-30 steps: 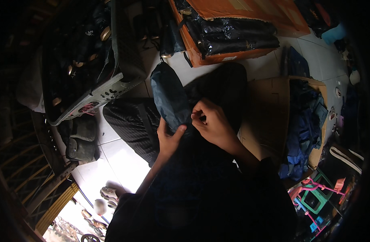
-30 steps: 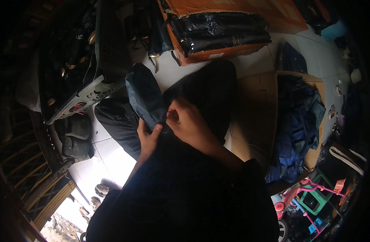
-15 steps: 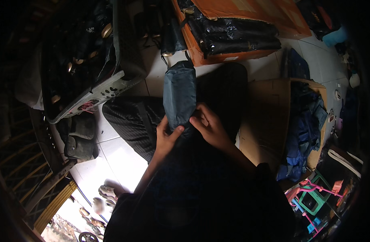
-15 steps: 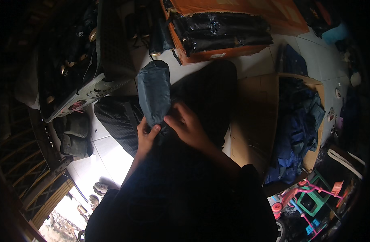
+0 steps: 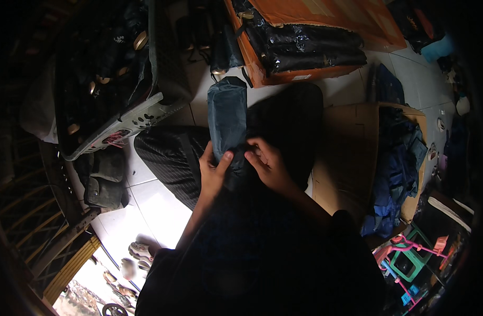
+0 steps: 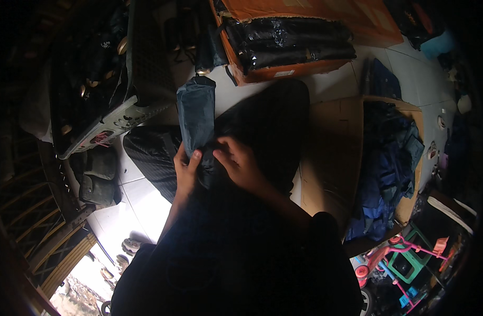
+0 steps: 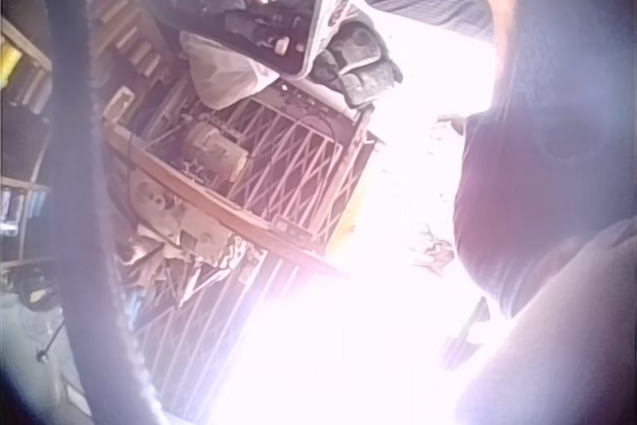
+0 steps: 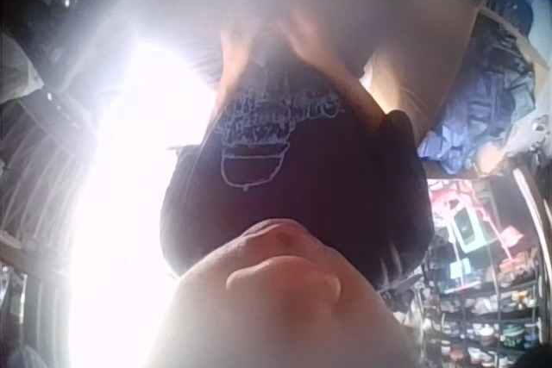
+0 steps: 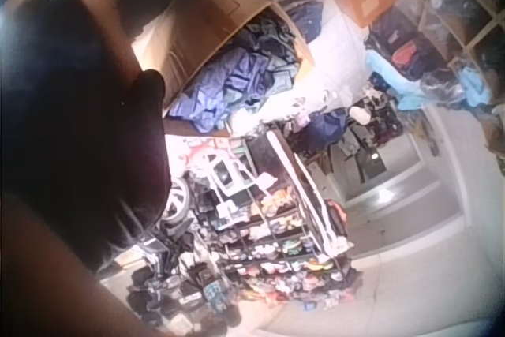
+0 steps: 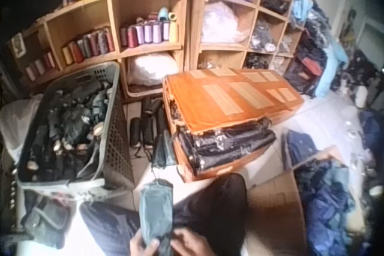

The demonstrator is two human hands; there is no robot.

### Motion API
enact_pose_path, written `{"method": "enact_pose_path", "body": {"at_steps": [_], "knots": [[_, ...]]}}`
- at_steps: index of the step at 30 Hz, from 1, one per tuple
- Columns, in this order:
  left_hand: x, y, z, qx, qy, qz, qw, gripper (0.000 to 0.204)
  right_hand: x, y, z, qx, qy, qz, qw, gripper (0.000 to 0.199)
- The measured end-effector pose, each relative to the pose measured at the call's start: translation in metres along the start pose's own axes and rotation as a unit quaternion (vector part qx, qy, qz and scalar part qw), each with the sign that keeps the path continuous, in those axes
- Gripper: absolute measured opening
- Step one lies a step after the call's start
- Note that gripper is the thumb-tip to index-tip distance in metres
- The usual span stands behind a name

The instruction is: The person sits on the floor and repeatedly wraps folded blue garments in dark paper, securing each bundle with a rubber band. They place the finished bundles into a nearby basket and continue the process with additional garments from a cardboard box.

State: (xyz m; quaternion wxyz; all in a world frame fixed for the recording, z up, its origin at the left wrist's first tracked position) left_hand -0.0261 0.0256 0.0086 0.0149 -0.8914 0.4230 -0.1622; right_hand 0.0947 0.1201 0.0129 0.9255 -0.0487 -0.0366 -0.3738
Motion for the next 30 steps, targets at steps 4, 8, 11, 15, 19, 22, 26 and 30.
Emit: {"method": "enact_pose_path", "body": {"at_steps": [4,8,11,15,19,22,26,30], "knots": [[0.003,-0.001,0.011,-0.013,-0.011,-0.024,1.000,0.037,0.001,0.003,-0.011,0.037,0.001,0.028,0.999,0.033],[0.000,0.001,0.011,0.026,0.013,-0.042,0.999,0.038,0.000,-0.001,-0.006,0.072,0.002,0.013,0.997,0.037],[-0.001,0.005,0.018,0.042,0.019,-0.064,0.997,0.039,0.006,-0.013,-0.004,0.017,0.025,-0.031,0.999,0.034],[0.005,0.006,0.020,0.039,0.048,-0.072,0.996,0.040,0.011,-0.015,-0.016,0.018,0.053,-0.033,0.998,0.027],[0.007,0.009,0.030,0.027,0.035,-0.047,0.998,0.043,0.014,-0.012,-0.019,0.013,0.066,-0.025,0.997,0.022],[0.006,0.010,0.032,-0.009,0.041,-0.020,0.999,0.044,0.012,-0.008,-0.028,-0.086,-0.014,-0.039,0.995,0.019],[0.010,0.003,0.025,-0.030,0.059,-0.004,0.998,0.040,0.005,-0.001,-0.015,-0.074,-0.059,-0.053,0.994,0.019],[0.010,0.002,0.029,-0.040,0.020,0.006,0.999,0.036,0.000,-0.001,-0.021,-0.036,-0.044,-0.016,0.998,0.021]]}}
Point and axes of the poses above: each hand's wrist, its own x-axis away from the middle knuckle, its own y-axis out of the back of the hand, z = x × y, the point moved 2 cm from there along -x, towards the middle knuckle
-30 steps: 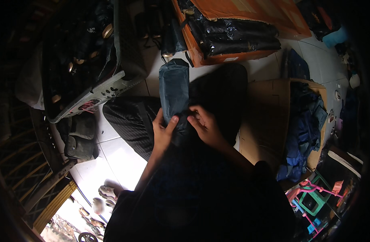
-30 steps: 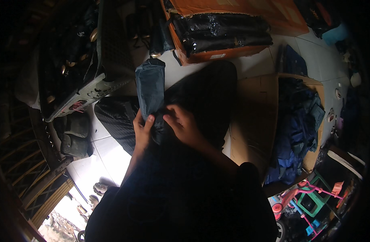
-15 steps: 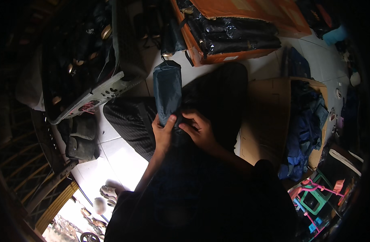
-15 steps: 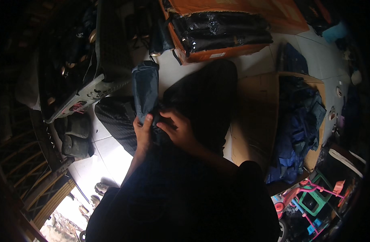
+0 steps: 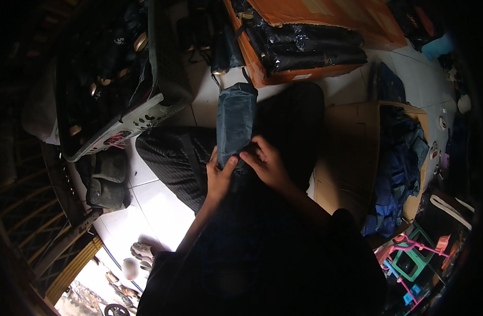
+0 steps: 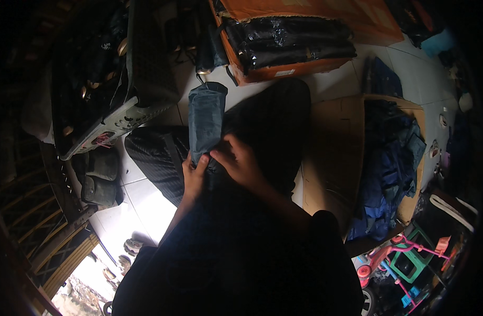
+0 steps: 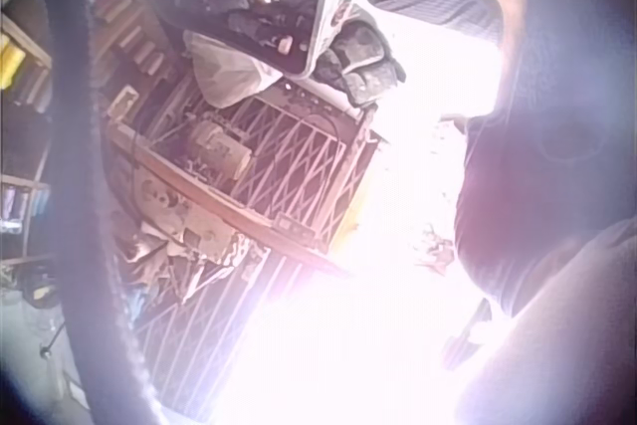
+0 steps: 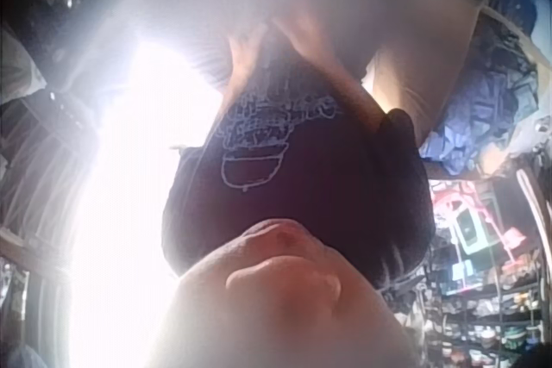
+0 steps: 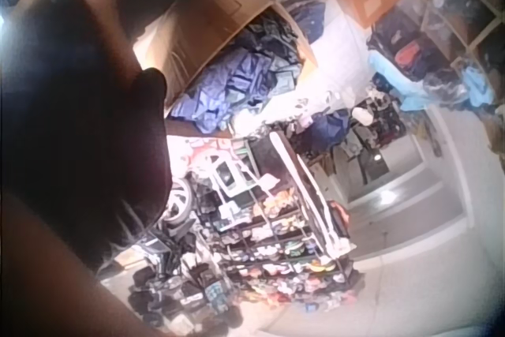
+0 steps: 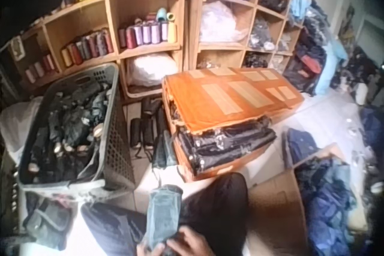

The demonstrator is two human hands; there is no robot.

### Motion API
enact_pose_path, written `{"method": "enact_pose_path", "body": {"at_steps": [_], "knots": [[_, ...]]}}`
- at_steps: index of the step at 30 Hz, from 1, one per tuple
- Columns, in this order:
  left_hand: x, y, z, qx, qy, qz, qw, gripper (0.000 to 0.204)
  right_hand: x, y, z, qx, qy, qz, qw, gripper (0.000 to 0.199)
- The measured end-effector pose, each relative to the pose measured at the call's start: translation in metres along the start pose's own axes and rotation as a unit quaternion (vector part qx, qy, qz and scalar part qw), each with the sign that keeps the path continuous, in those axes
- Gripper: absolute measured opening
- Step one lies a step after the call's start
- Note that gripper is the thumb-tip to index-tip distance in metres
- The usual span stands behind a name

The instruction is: The person sits on the floor and repeatedly wraps folded blue garments in dark paper, securing each bundle with a rubber band. They place the finished bundles into a nearby basket and continue the process with additional garments from a cardboard box.

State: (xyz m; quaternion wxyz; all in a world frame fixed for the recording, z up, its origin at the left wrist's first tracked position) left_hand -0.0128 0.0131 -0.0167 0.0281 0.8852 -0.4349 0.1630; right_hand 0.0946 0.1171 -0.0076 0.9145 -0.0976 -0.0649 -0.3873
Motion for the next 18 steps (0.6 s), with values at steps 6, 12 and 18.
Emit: {"method": "enact_pose_path", "body": {"at_steps": [6,12,18], "knots": [[0.002,0.008,-0.004,-0.021,0.008,0.024,0.999,0.038,-0.008,0.006,-0.007,0.015,0.005,0.037,0.999,0.023],[-0.023,0.006,-0.022,0.036,0.092,0.030,0.995,0.040,-0.009,-0.002,0.007,0.125,-0.005,0.059,0.990,0.027],[0.000,0.006,0.022,0.053,0.049,-0.019,0.997,0.041,0.015,-0.005,-0.034,0.038,-0.078,0.053,0.995,0.036]]}}
Point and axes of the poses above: each hand's wrist, its own x-axis away from the middle knuckle, its own y-axis out of the back of the hand, z = x × y, the point moved 2 cm from there along -x, towards the middle knuckle
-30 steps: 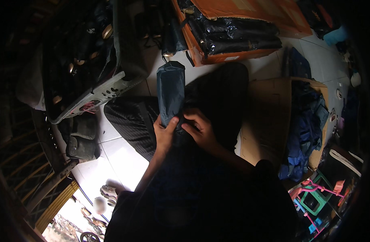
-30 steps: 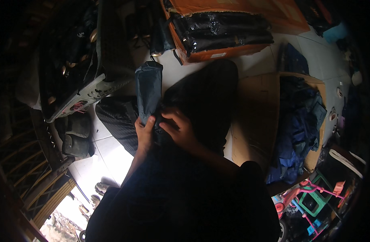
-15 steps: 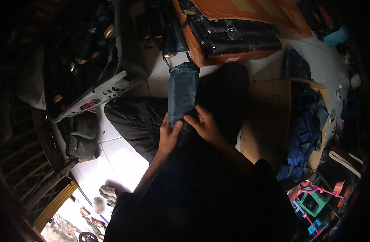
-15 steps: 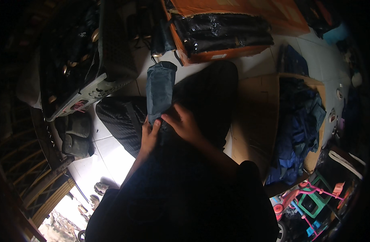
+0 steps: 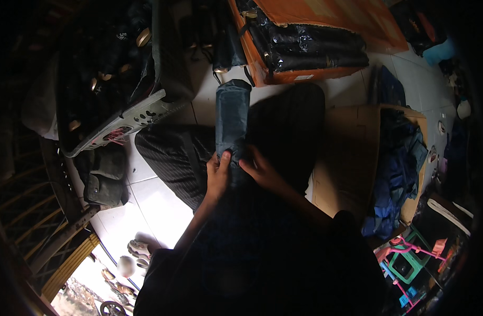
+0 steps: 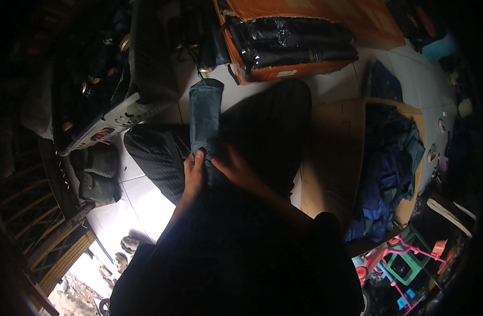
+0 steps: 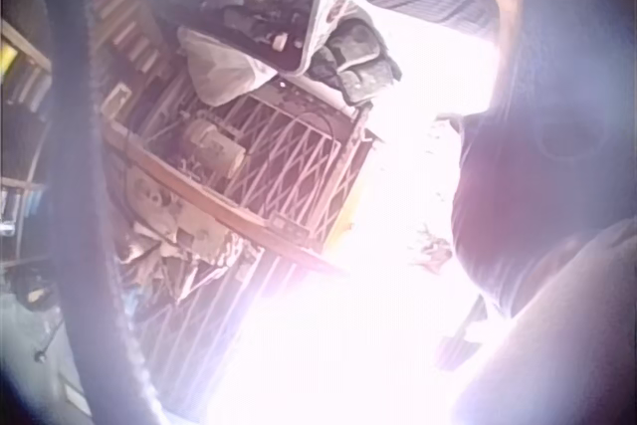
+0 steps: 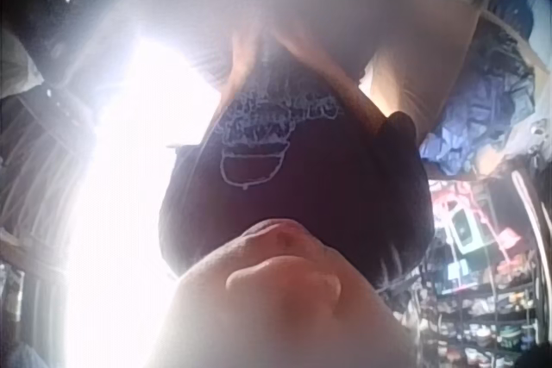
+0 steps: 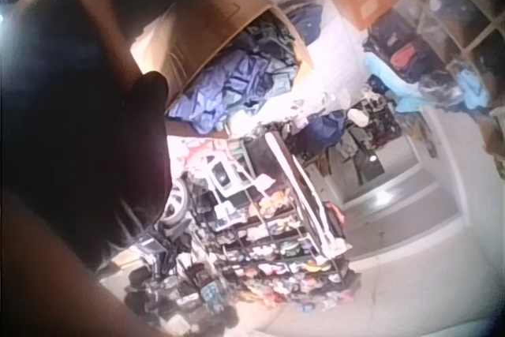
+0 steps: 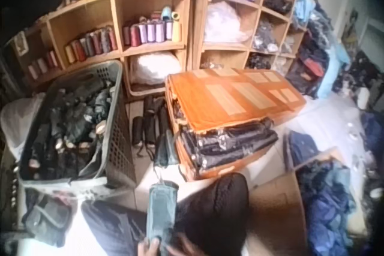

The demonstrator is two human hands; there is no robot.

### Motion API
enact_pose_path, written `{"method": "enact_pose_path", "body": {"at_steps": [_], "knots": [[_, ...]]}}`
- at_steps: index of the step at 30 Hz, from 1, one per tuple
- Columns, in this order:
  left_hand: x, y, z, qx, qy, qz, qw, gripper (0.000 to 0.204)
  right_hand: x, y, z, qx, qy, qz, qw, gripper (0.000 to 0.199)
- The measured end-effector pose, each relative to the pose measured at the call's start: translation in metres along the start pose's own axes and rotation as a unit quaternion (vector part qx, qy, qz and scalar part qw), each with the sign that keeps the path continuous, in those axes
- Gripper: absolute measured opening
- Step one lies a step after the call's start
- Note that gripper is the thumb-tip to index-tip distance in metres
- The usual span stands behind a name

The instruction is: The person sits on the floor and repeatedly wraps folded blue garments in dark paper, securing each bundle with a rubber band. They place the finished bundles into a nearby basket and continue the process with additional garments from a cardboard box.

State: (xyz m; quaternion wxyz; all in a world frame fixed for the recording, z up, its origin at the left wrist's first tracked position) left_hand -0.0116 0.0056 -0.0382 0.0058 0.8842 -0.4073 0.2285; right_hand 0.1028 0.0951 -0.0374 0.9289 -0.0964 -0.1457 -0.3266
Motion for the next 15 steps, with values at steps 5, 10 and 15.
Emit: {"method": "enact_pose_path", "body": {"at_steps": [5,10,15], "knots": [[-0.002,0.024,0.015,0.004,0.073,0.011,0.997,0.051,-0.003,-0.004,0.001,-0.013,-0.032,0.038,0.999,0.041],[-0.029,0.041,-0.007,0.094,0.083,0.064,0.990,0.064,-0.008,-0.001,0.013,-0.023,-0.065,0.133,0.989,0.050],[-0.032,-0.002,-0.040,0.133,0.063,0.067,0.987,0.039,-0.007,-0.008,-0.003,0.045,0.011,0.095,0.994,0.061]]}}
Point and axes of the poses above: each hand's wrist, its own x-axis away from the middle knuckle, its own y-axis out of the back of the hand, z = x × y, the point moved 2 cm from there along -x, towards the middle knuckle
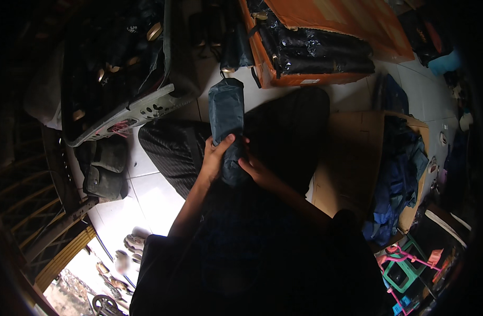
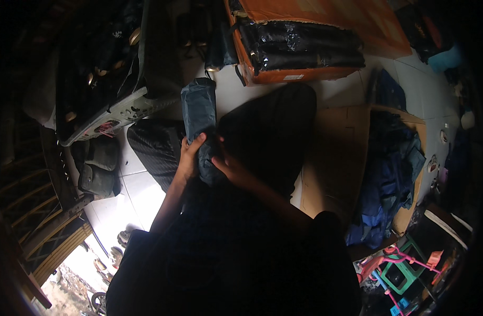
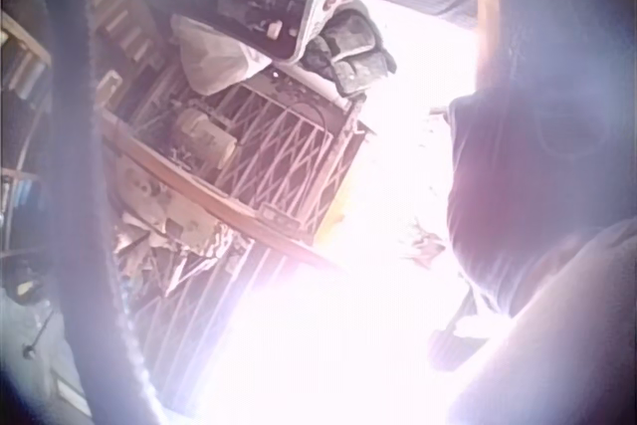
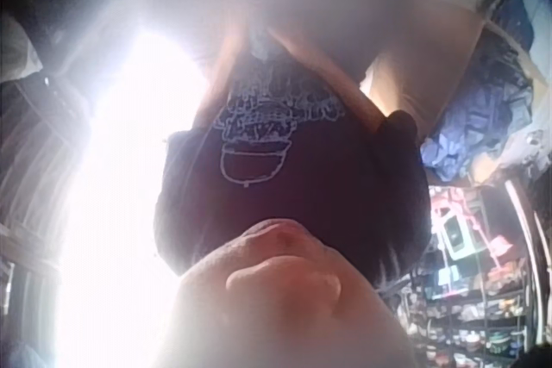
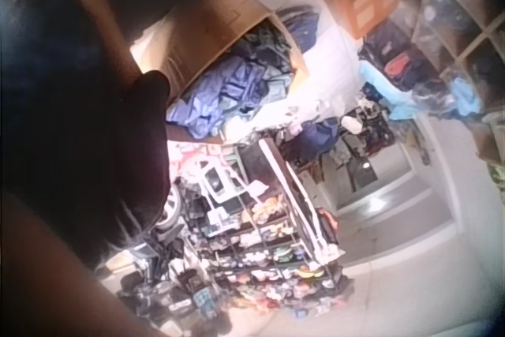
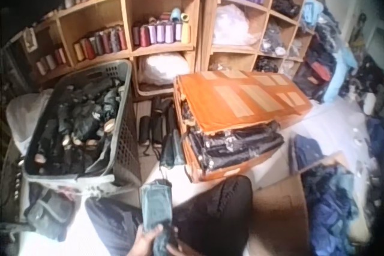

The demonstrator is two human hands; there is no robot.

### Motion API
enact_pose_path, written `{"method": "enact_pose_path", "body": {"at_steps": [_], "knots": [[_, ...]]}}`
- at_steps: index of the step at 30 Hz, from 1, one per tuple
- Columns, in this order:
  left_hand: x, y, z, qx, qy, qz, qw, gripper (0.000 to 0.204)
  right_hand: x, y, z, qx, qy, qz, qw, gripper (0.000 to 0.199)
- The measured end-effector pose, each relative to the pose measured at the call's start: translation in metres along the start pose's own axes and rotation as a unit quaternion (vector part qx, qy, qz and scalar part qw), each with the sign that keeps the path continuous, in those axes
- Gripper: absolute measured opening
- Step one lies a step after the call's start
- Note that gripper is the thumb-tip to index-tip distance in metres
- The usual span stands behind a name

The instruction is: The person sits on the floor and repeatedly wraps folded blue garments in dark paper, securing each bundle with a rubber band. They place the finished bundles into a nearby basket and continue the process with additional garments from a cardboard box.

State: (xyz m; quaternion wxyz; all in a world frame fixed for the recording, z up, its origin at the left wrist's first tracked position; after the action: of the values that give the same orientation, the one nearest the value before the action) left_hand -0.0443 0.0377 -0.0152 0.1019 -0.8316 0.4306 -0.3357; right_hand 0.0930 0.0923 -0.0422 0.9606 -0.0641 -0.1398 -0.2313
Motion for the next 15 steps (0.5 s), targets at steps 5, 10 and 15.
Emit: {"method": "enact_pose_path", "body": {"at_steps": [5,10,15], "knots": [[0.014,0.000,0.014,0.010,-0.039,-0.014,0.999,0.045,0.006,-0.003,-0.009,-0.049,-0.031,0.033,0.998,0.062],[0.026,0.001,0.017,-0.010,-0.067,-0.042,0.997,0.048,0.006,-0.004,-0.013,-0.049,-0.069,0.090,0.992,0.064],[0.035,0.021,0.043,-0.103,-0.038,-0.089,0.990,0.054,0.008,-0.005,0.003,-0.068,-0.076,0.088,0.991,0.063]]}}
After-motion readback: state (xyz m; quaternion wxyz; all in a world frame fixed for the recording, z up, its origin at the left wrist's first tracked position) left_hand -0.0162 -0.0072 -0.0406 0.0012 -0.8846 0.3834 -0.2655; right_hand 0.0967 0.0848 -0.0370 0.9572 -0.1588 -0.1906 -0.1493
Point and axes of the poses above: each hand's wrist, its own x-axis away from the middle knuckle, its own y-axis out of the back of the hand, z = x × y, the point moved 2 cm from there along -x, towards the middle knuckle
